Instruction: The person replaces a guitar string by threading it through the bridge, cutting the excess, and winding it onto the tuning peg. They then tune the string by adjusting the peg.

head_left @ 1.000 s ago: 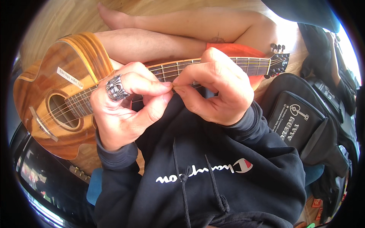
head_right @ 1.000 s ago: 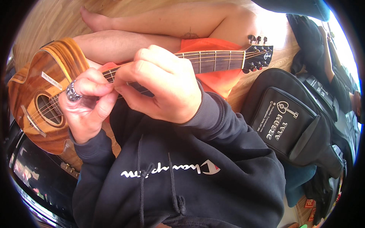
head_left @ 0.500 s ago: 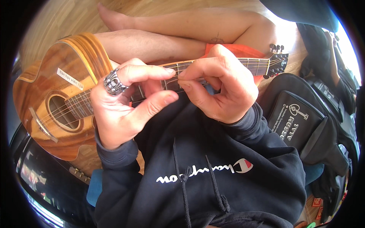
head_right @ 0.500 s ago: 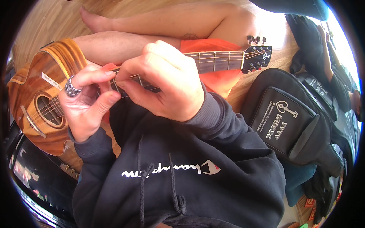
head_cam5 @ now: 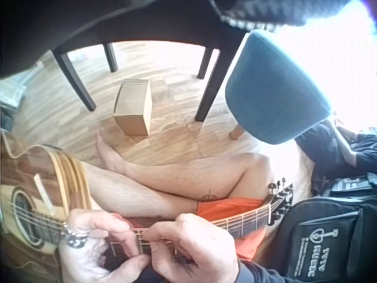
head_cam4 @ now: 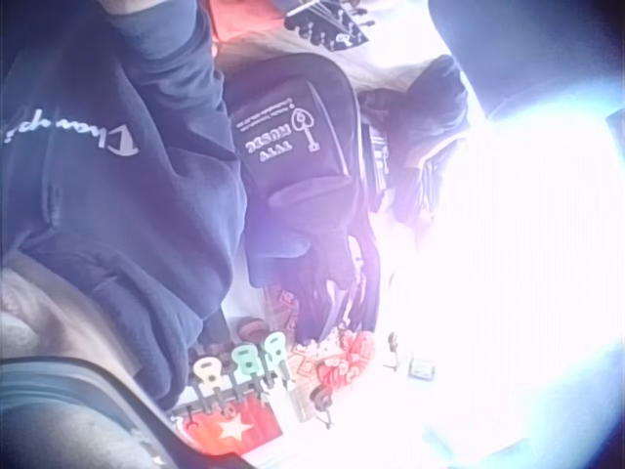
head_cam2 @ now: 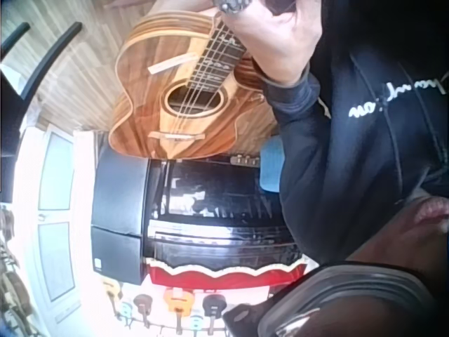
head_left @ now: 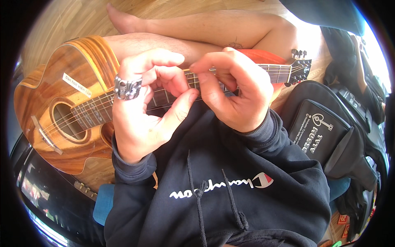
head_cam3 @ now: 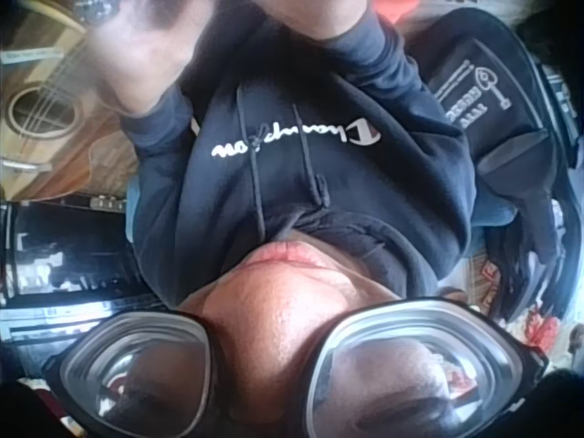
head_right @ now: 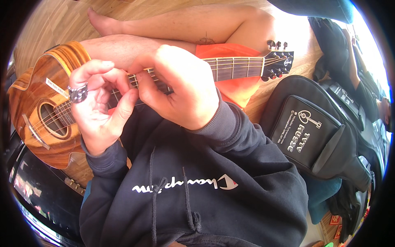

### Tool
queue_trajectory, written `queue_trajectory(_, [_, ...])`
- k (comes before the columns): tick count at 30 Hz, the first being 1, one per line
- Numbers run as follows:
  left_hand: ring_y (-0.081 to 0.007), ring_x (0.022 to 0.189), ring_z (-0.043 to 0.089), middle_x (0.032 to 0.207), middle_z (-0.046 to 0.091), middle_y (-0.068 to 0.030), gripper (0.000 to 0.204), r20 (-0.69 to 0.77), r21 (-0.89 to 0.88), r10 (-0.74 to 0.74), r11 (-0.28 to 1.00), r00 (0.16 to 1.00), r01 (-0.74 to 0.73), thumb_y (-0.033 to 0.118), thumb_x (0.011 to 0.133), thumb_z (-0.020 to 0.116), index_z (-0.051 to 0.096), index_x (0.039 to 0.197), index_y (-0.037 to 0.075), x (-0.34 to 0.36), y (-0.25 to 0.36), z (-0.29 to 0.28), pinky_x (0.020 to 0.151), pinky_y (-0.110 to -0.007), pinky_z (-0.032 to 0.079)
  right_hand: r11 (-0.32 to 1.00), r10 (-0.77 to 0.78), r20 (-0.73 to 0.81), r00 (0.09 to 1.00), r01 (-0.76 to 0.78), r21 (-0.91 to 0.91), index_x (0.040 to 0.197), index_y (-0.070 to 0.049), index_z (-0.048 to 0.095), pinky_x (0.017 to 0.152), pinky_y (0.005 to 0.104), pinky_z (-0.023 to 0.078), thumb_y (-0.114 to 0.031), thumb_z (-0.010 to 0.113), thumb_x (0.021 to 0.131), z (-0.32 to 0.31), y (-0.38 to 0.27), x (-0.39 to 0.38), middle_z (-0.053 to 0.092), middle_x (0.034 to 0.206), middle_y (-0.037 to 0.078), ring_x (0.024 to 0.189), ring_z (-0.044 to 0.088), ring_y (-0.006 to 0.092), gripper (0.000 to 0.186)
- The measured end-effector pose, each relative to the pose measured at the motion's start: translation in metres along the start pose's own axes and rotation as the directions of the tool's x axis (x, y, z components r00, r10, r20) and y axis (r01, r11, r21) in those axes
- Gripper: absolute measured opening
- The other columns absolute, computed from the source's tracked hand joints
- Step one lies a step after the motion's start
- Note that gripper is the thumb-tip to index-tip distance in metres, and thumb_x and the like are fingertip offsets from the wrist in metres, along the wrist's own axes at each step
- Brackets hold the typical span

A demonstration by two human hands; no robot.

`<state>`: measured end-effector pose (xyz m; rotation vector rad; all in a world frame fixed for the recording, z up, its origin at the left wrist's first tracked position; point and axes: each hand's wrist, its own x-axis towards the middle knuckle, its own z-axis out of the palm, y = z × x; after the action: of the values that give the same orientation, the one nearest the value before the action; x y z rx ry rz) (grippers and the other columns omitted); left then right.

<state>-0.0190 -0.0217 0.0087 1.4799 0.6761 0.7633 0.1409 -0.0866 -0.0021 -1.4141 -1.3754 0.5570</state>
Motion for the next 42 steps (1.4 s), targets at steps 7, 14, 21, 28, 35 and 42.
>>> queue_trajectory(7, [-0.0147,0.08,0.06,0.087,0.06,-0.0095,0.059,0.157,0.03,0.039,0.999,0.987,-0.044,-0.01,0.077,0.071,0.041,0.125,0.004,0.002,0.002,-0.011,0.079,-0.029,0.051,0.994,0.063,0.191,0.98,-0.078,0.074,0.094,-0.005,0.065,0.056,0.0282,0.046,-0.003,0.071,0.081,-0.012,-0.003,0.005,0.06,0.074,0.006,0.062,0.057,0.0174,0.014])
queue_trajectory(14, [-0.0131,0.077,0.063,0.086,0.064,-0.0086,0.048,0.028,-0.078,0.009,0.997,1.0,-0.007,-0.01,0.075,0.072,0.049,0.115,0.0,0.002,0.001,-0.006,0.074,-0.026,0.052,0.957,0.139,0.059,0.988,-0.15,0.25,0.094,-0.001,0.062,0.051,0.0227,0.044,-0.004,0.067,0.088,-0.004,-0.007,-0.001,0.06,0.071,0.003,0.058,0.057,0.0086,0.008])
queue_trajectory(21, [-0.0127,0.076,0.063,0.086,0.064,-0.009,0.039,-0.08,-0.054,0.095,0.994,0.992,-0.099,-0.009,0.072,0.072,0.052,0.104,0.0,0.003,-0.009,0.0,0.072,-0.026,0.053,0.952,0.123,-0.009,0.992,-0.116,0.285,0.094,-0.002,0.063,0.05,0.02,0.041,-0.005,0.069,0.088,0.002,-0.005,0.002,0.057,0.064,0.001,0.054,0.053,0.0053,0.009])
queue_trajectory(28, [-0.0133,0.08,0.056,0.088,0.058,-0.0085,0.041,-0.027,-0.135,0.143,0.98,0.989,-0.145,-0.004,0.073,0.068,0.043,0.104,0.006,0.006,-0.005,0.003,0.079,-0.029,0.047,0.946,0.098,0.111,0.989,-0.127,0.298,0.095,-0.001,0.064,0.053,0.0194,0.041,-0.001,0.068,0.087,-0.009,-0.005,0.002,0.06,0.068,0.003,0.056,0.053,0.0049,0.009])
queue_trajectory(35, [-0.0146,0.083,0.055,0.086,0.059,-0.0086,0.02,0.045,0.056,0.13,0.99,0.991,-0.132,-0.003,0.076,0.067,0.058,0.094,0.0,0.011,-0.002,0.0,0.075,-0.027,0.045,0.604,0.325,0.121,0.938,-0.304,0.736,0.095,0.003,0.058,0.065,0.0198,0.049,0.001,0.062,0.091,-0.002,-0.014,-0.001,0.067,0.085,0.008,0.071,0.062,0.0071,0.006])
queue_trajectory(42, [-0.0126,0.076,0.053,0.084,0.059,-0.0078,0.011,0.063,0.105,0.1,0.989,0.993,-0.106,-0.003,0.078,0.064,0.06,0.089,-0.002,0.013,0.0,-0.003,0.07,-0.026,0.043,0.565,0.398,0.164,0.903,-0.382,0.732,0.095,0.004,0.059,0.069,0.0212,0.051,-0.001,0.062,0.092,-0.002,-0.012,-0.001,0.069,0.085,0.01,0.076,0.065,0.0087,0.006])
